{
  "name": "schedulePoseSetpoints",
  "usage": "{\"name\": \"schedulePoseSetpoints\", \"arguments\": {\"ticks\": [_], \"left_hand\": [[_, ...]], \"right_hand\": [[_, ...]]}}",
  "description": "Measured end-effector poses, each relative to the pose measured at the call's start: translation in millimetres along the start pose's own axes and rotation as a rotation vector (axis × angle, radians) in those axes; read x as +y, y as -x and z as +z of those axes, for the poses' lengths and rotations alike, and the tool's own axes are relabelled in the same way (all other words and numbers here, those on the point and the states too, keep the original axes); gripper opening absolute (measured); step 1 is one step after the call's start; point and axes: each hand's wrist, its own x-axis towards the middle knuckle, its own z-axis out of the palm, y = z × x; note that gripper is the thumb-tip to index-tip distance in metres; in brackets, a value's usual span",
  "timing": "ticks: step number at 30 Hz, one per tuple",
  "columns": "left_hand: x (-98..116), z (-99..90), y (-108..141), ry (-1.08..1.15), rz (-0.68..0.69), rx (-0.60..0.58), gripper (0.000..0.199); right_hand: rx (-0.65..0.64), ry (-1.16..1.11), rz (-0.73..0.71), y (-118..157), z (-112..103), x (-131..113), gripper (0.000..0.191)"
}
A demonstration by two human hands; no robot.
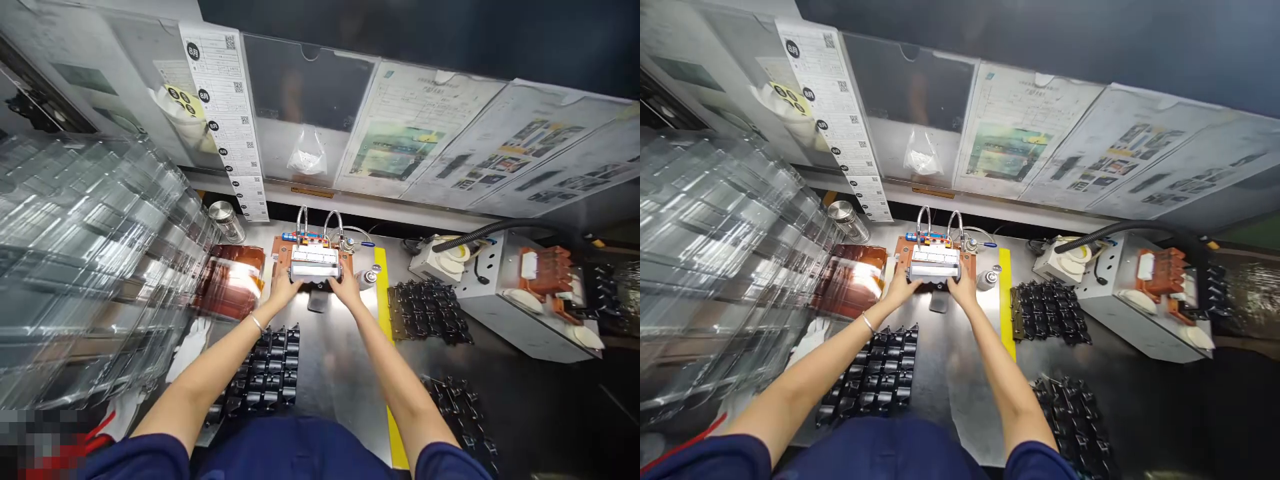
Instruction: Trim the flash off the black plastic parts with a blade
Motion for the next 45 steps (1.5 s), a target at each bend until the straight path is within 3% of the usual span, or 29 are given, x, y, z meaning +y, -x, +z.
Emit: {"name": "schedulePoseSetpoints", "arguments": {"ticks": [3,6,8,10,12,14,16,17,19,21,23,26,28,31,33,36,38,41,43,45], "left_hand": [[-14.4,-11.0,57.2,0.053,0.152,0.021,0.055],[-32.4,-29.7,106.0,0.084,0.559,0.124,0.043],[-41.7,-43.1,128.6,0.062,0.783,0.169,0.046],[-48.3,-56.0,145.8,0.009,0.901,0.177,0.049],[-52.1,-72.0,161.5,-0.06,0.948,0.178,0.048],[-52.6,-98.1,177.6,-0.147,0.934,0.202,0.045],[-48.7,-140.3,194.2,-0.243,0.873,0.281,0.042],[-44.8,-167.8,202.5,-0.291,0.829,0.364,0.041],[-34.0,-232.1,217.6,-0.386,0.73,0.628,0.043],[-22.5,-299.5,226.4,-0.506,0.565,0.935,0.049],[-15.2,-357.2,223.6,-0.626,0.344,1.05,0.052],[-18.2,-407.7,198.5,-0.703,0.106,0.976,0.046],[-27.2,-418.8,177.9,-0.723,0.017,0.843,0.047],[-45.1,-422.8,158.2,-0.783,0.05,0.615,0.053],[-59.9,-428.8,153.5,-0.847,0.089,0.489,0.049],[-87.8,-447.6,152.7,-0.924,-0.003,0.351,0.045],[-108.4,-462.7,156.4,-0.91,-0.074,0.276,0.052],[-134.0,-479.0,172.7,-0.804,-0.006,0.149,0.064],[-141.9,-480.0,188.3,-0.744,0.05,0.163,0.059],[-141.0,-471.9,202.3,-0.733,0.04,0.311,0.045]], "right_hand": [[-0.038,-0.283,-0.071,41.2,0.6,10.2,0.063],[-0.138,-0.326,-0.084,82.8,4.5,7.4,0.047],[-0.2,-0.308,-0.063,114.9,13.0,-10.1,0.038],[-0.278,-0.303,-0.087,151.6,22.7,-38.2,0.029],[-0.433,-0.387,-0.191,187.4,28.1,-67.9,0.022],[-0.768,-0.693,-0.306,211.9,26.4,-88.7,0.031],[-0.969,-0.957,-0.348,215.8,20.8,-97.7,0.044],[-0.963,-1.03,-0.341,209.9,18.6,-99.6,0.046],[-0.771,-1.026,-0.332,188.0,18.9,-103.8,0.042],[-0.544,-0.834,-0.365,163.9,26.9,-114.5,0.035],[-0.421,-0.488,-0.472,146.0,41.1,-134.0,0.032],[-0.366,-0.056,-0.602,130.4,69.2,-174.2,0.039],[-0.353,0.064,-0.616,121.9,90.4,-200.6,0.044],[-0.367,0.184,-0.596,109.2,121.2,-226.3,0.05],[-0.395,0.266,-0.582,103.2,137.5,-232.1,0.056],[-0.439,0.371,-0.566,100.5,152.4,-231.1,0.069],[-0.453,0.422,-0.565,101.4,156.9,-229.6,0.075],[-0.45,0.47,-0.565,102.9,160.6,-230.5,0.076],[-0.443,0.485,-0.558,102.4,163.4,-232.2,0.073],[-0.44,0.488,-0.55,101.0,166.5,-233.6,0.071]]}}
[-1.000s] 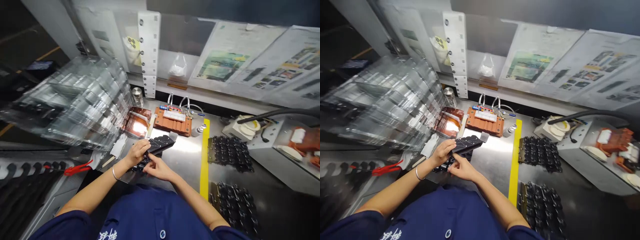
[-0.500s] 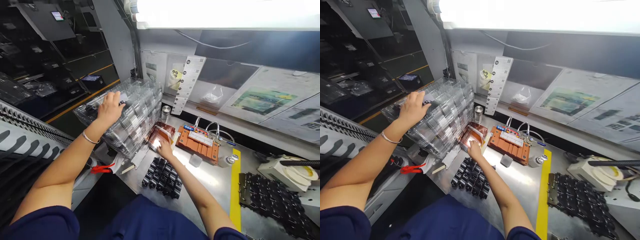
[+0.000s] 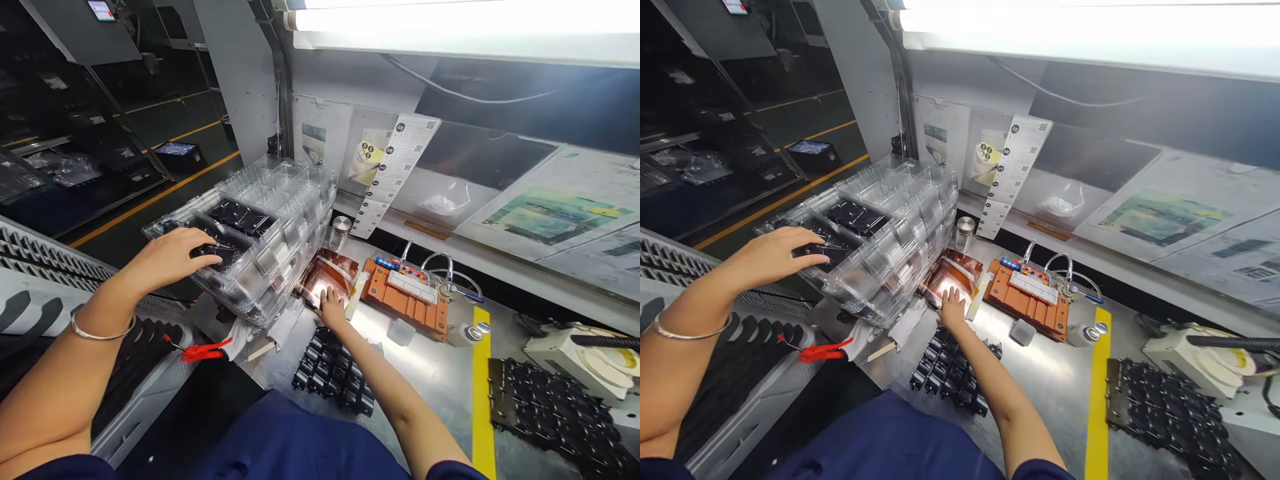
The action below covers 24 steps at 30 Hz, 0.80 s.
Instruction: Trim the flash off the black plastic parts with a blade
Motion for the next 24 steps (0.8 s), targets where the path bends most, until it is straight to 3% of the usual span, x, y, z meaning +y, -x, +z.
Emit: {"name": "schedulePoseSetpoints", "arguments": {"ticks": [4,7,9,10,13,14,15,16,17,18,19,21,22,24], "left_hand": [[26.6,8.3,17.8,-0.055,-0.197,0.295,0.033],[33.4,12.7,23.5,-0.02,-0.295,0.275,0.038],[34.4,11.5,29.1,0.018,-0.214,0.209,0.044],[37.5,10.3,33.5,0.033,-0.151,0.244,0.043],[68.6,15.7,51.6,0.217,0.005,0.588,0.016],[86.0,24.0,57.0,0.364,0.038,0.641,0.007],[105.3,36.9,60.3,0.561,0.091,0.546,0.005],[125.2,54.4,60.6,0.765,0.121,0.336,0.011],[144.0,75.9,57.7,0.921,0.062,0.026,0.018],[160.5,100.1,51.6,1.056,-0.065,-0.27,0.021],[173.9,125.5,43.1,1.17,-0.28,-0.45,0.024],[191.2,172.7,23.4,1.337,-0.598,-0.607,0.033],[196.2,191.6,14.7,1.396,-0.662,-0.625,0.033],[203.0,216.5,3.9,1.468,-0.664,-0.609,0.029]], "right_hand": [[0.014,-0.022,0.0,-2.4,1.7,-1.1,0.06],[0.035,-0.058,-0.023,2.1,1.5,-1.1,0.044],[0.051,-0.09,-0.042,5.7,0.6,0.1,0.034],[0.06,-0.108,-0.044,6.8,-0.1,1.2,0.031],[0.091,-0.164,-0.011,5.7,-4.1,6.9,0.024],[0.103,-0.181,0.004,4.5,-6.0,9.2,0.024],[0.114,-0.199,0.015,3.4,-8.3,11.4,0.026],[0.126,-0.218,0.017,3.3,-10.6,13.4,0.028],[0.139,-0.236,0.007,4.6,-13.0,14.8,0.029],[0.157,-0.254,-0.01,7.9,-15.1,15.6,0.028],[0.179,-0.27,-0.034,13.5,-16.8,15.7,0.027],[0.217,-0.294,-0.087,31.6,-18.2,14.4,0.021],[0.232,-0.303,-0.119,43.3,-17.9,13.7,0.019],[0.252,-0.332,-0.223,68.8,-15.8,13.5,0.016]]}}
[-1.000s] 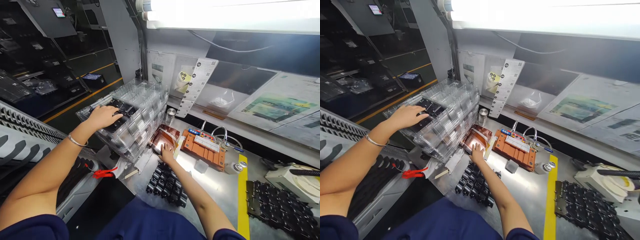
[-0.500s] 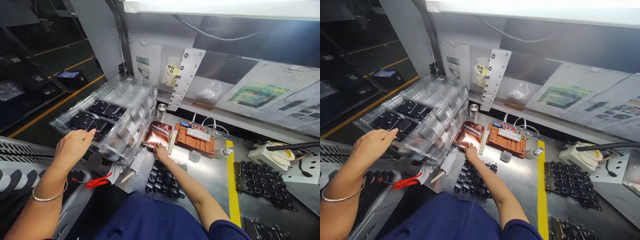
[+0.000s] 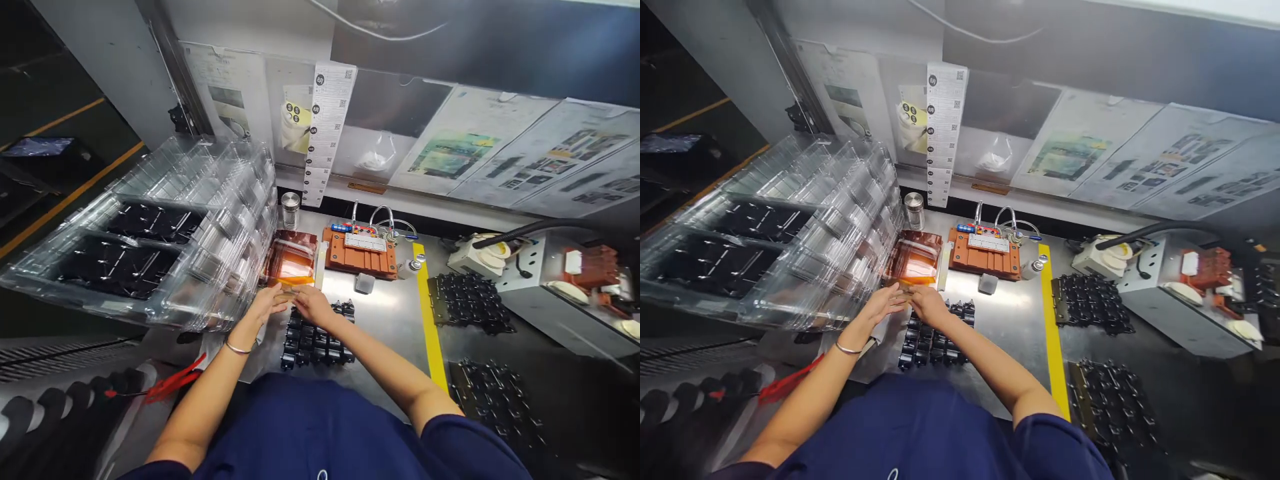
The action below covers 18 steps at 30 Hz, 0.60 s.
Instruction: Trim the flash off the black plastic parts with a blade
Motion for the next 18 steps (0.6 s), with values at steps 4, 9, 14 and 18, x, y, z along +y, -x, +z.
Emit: {"name": "schedulePoseSetpoints", "arguments": {"ticks": [4,9,14,18], "left_hand": [[-7.8,16.2,-0.2,-0.026,0.104,-0.092,0.02],[-6.9,38.3,24.9,-0.51,0.511,-0.366,0.013],[3.6,51.1,38.4,-1.014,0.763,-0.705,0.022],[6.4,63.4,46.0,-1.051,0.759,-0.902,0.023]], "right_hand": [[0.053,-0.201,-0.118,40.6,-10.0,-4.9,0.017],[0.228,-0.181,0.201,59.6,-39.5,-12.7,0.023],[-0.069,-0.147,0.177,79.6,-80.1,-17.4,0.021],[-0.174,-0.33,0.164,104.2,-95.9,-11.7,0.018]]}}
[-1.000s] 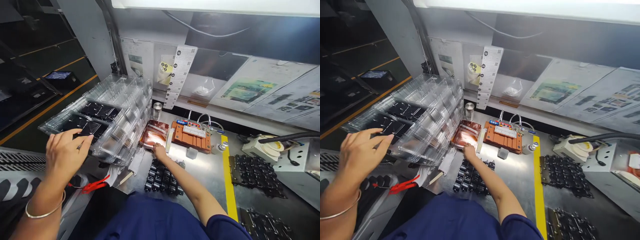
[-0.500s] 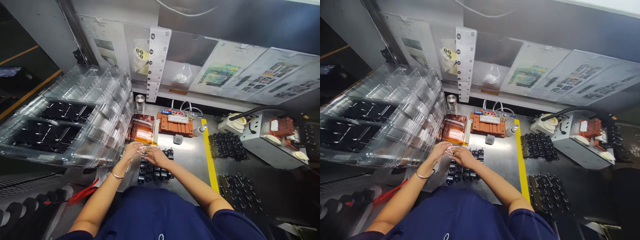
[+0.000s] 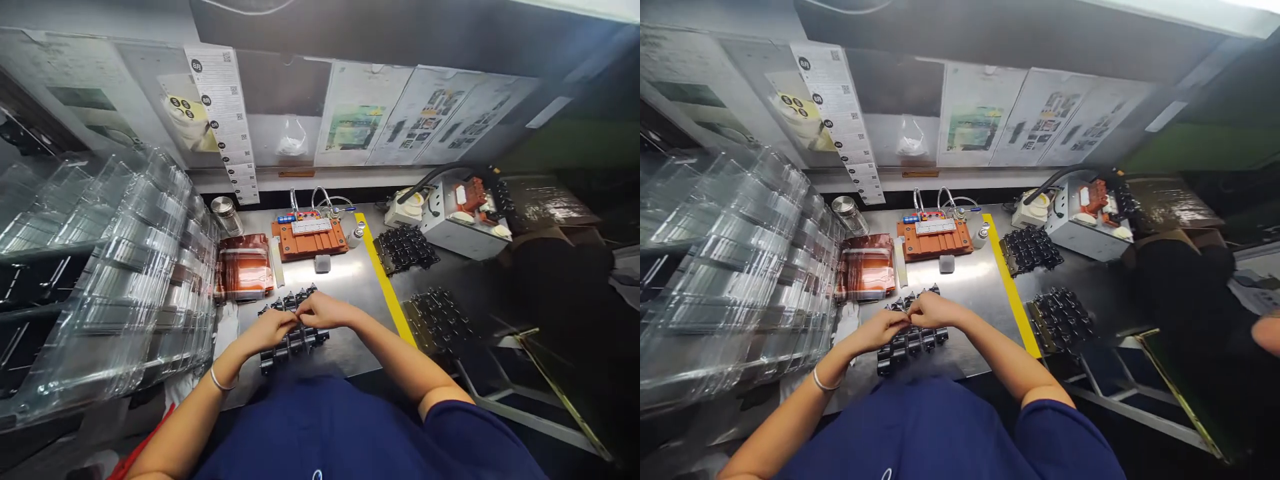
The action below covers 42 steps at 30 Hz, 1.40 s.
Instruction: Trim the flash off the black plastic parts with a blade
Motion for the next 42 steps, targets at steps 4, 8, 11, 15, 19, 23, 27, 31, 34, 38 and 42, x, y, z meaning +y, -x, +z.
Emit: {"name": "schedulePoseSetpoints", "arguments": {"ticks": [4,8,11,15,19,23,27,31,34,38,42], "left_hand": [[7.2,8.6,-9.3,0.037,0.042,-0.05,0.026],[11.2,19.0,-15.3,0.179,0.098,-0.059,0.029],[1.6,22.4,-17.2,0.294,0.03,0.011,0.032],[-43.1,2.5,-21.8,0.264,-0.412,0.455,0.039],[-98.2,-30.9,-31.2,-0.145,-0.841,0.799,0.035],[-123.2,-41.9,-41.2,-0.265,-1.006,0.842,0.035],[-102.7,-47.3,-85.8,-0.545,-0.928,0.944,0.043],[-37.5,-54.6,-223.1,-0.671,-0.368,0.462,0.036],[6.2,-49.7,-354.3,-0.633,-0.124,0.286,0.031],[21.0,-39.8,-467.5,-0.585,-0.077,0.199,0.032],[7.1,-34.0,-483.3,-0.496,-0.02,0.102,0.028]], "right_hand": [[0.041,-0.144,0.07,15.8,-0.1,14.7,0.018],[-0.041,-0.525,0.093,19.6,1.0,36.2,0.032],[-0.023,-0.843,0.203,15.9,0.4,52.9,0.043],[0.508,-0.894,0.35,10.9,-7.9,76.1,0.042],[0.81,-0.806,0.382,19.3,-23.2,98.2,0.034],[0.894,-0.566,0.344,44.8,-39.6,116.5,0.026],[0.748,-0.263,0.243,69.2,-57.8,138.3,0.021],[0.481,-0.004,0.171,67.8,-75.9,151.5,0.019],[0.285,0.211,0.102,56.2,-91.8,149.3,0.017],[0.192,0.385,0.062,49.7,-110.7,147.7,0.017],[0.243,0.346,0.021,51.4,-121.3,160.4,0.018]]}}
